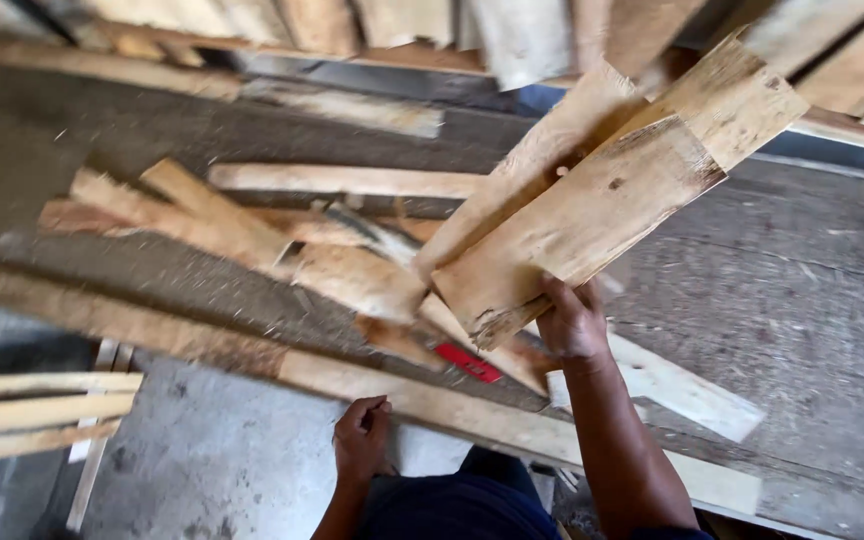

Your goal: Trimming and sorting thin wood scraps using a utility knife on a workbench.

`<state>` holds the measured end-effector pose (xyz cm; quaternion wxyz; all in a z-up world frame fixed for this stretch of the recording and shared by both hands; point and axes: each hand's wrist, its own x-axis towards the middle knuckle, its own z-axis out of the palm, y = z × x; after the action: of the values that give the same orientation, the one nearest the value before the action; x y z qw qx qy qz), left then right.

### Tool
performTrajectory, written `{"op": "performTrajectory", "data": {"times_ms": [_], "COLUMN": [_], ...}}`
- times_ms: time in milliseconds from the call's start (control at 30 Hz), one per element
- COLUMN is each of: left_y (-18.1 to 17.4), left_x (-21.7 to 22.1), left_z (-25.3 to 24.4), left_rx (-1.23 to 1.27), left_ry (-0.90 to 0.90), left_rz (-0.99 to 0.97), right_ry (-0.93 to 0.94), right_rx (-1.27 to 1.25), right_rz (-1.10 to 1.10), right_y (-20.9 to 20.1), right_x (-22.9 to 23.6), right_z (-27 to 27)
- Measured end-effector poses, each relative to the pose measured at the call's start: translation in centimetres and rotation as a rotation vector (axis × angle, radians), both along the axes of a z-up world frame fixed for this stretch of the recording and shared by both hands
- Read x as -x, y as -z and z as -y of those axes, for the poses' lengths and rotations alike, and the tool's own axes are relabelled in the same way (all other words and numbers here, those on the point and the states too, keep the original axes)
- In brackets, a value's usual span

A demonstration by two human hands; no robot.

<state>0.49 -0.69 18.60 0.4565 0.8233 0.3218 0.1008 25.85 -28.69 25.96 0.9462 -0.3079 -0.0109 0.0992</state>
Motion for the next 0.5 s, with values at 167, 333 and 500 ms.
{"op": "performTrajectory", "data": {"times_ms": [167, 333, 500], "left_y": [3.1, 0.6, 2.2], "left_x": [9.6, 21.5, 28.9], "left_z": [-10.9, -21.5, -30.8], "left_rx": [-0.051, 0.135, 0.064], "left_ry": [-0.060, -0.213, -0.239], "left_rz": [0.116, -0.089, -0.053], "right_ry": [-0.045, 0.018, 0.050], "right_rx": [0.081, 0.090, 0.091], "right_rz": [-0.014, -0.118, -0.280], "right_y": [-1.9, 4.8, 6.3], "right_x": [8.1, 14.7, 19.9], "right_z": [-13.1, -24.3, -32.6]}}
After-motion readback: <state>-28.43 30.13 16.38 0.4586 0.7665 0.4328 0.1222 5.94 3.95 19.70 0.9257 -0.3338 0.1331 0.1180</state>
